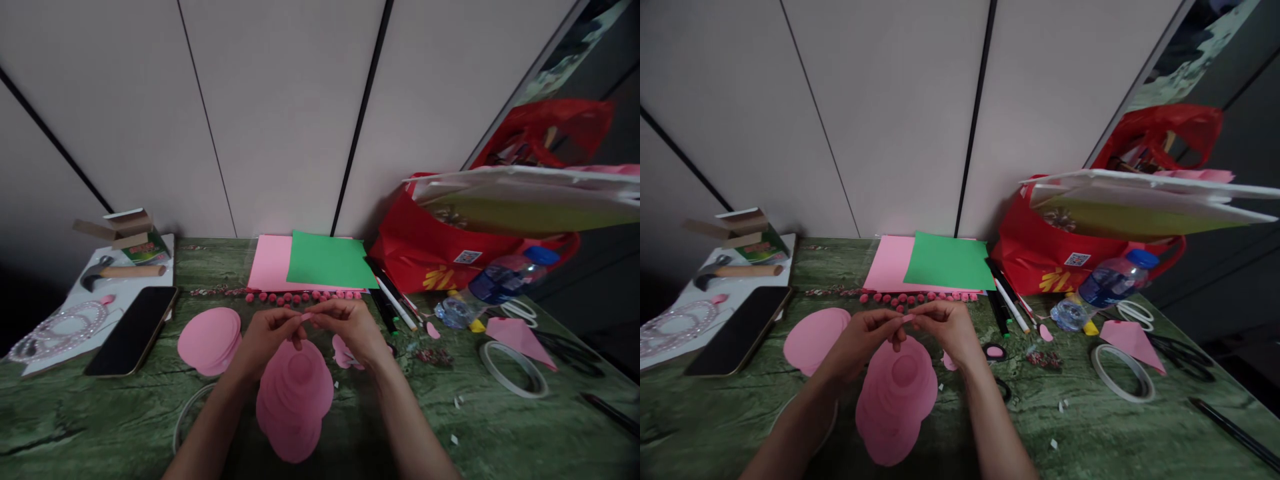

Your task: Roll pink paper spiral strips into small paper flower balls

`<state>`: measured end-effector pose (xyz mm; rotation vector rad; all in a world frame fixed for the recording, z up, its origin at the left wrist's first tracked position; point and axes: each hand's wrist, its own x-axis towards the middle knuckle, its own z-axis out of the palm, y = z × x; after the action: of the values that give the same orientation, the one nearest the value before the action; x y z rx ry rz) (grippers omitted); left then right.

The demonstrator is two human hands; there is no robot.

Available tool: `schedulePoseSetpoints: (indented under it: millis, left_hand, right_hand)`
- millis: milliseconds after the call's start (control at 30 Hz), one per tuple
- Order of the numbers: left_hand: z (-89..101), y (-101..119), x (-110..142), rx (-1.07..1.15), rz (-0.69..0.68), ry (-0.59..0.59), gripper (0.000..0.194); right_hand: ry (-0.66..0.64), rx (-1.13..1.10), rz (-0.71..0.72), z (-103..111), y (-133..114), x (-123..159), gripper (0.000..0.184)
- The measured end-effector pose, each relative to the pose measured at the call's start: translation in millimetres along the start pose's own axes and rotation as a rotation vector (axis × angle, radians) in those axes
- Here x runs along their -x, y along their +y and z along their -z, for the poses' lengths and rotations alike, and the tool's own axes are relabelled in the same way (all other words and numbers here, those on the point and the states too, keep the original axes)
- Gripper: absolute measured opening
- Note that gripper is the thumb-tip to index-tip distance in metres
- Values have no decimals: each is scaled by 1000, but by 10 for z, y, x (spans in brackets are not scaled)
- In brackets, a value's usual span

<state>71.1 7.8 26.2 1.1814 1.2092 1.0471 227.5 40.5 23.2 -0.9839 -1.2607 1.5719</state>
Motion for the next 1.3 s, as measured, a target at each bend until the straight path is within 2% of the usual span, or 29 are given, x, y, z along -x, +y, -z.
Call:
schedulePoseSetpoints:
  millis: [500, 733, 1167, 1300]
  left_hand:
    - [-6, 3, 9, 31, -10, -25, 20]
    - [4, -14, 0, 20, -19, -4, 20]
    - [-26, 0, 19, 37, -11, -6, 21]
    - [-12, -4, 18, 27, -19, 12, 21]
  right_hand:
    - [36, -62, -33, -5, 8, -9, 18]
    - [5, -11, -4, 6, 7, -11, 19]
    - [70, -20, 48, -46, -51, 25, 21]
    - [47, 8, 60, -32, -30, 12, 18]
